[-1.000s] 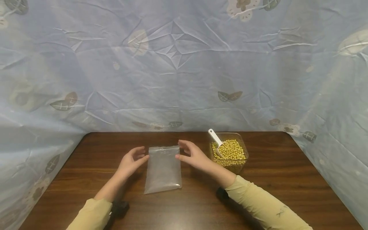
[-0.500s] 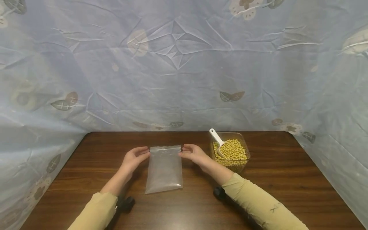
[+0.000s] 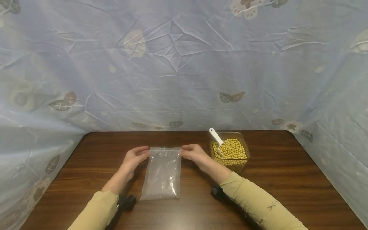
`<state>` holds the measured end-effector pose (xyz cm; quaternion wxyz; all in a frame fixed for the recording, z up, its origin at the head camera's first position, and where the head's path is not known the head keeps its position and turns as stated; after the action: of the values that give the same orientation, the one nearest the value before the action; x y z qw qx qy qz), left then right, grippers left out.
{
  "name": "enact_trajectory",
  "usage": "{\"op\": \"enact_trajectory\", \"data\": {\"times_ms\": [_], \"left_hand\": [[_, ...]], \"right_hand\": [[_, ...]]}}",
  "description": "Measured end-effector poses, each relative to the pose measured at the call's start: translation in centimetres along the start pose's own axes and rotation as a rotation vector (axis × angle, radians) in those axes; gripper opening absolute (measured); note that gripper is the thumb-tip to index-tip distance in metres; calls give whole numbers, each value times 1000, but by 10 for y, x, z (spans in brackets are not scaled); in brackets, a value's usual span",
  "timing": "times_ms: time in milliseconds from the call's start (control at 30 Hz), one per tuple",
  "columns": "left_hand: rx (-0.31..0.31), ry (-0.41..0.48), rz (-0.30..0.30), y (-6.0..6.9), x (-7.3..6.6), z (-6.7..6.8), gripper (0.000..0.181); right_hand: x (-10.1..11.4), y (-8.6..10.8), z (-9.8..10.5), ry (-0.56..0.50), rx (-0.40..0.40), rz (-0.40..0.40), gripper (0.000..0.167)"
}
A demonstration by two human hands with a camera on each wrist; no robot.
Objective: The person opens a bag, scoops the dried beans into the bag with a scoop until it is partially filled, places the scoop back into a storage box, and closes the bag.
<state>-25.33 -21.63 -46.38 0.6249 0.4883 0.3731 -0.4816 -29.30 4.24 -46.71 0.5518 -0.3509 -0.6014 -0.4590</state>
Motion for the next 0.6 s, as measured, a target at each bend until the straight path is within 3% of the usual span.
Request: {"op": "enact_trajectory", "data": {"times_ms": [200,433,600], "left_hand": [[-6,-13,-11,4,-4,-2,50],[-4,89,-45,5,-15,-2,46],[13,103,-52,4,-28,-1,45]], "right_hand": [[5,4,-2,-49,-8,7,47],[15,8,-2,-64,15,29,40],[27,9,-1,-35,25,52,37]]}}
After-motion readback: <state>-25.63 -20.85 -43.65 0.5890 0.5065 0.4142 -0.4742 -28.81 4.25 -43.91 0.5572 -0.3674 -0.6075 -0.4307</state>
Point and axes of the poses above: each hand's wrist, its own y-axis away from the middle knuckle, its own z-axis out of the back of the hand, x = y × z, the point moved 4 cm from there along -y, towards the middle knuckle, and after that the axes turned 3 degrees about z, right-handed, at the moved point
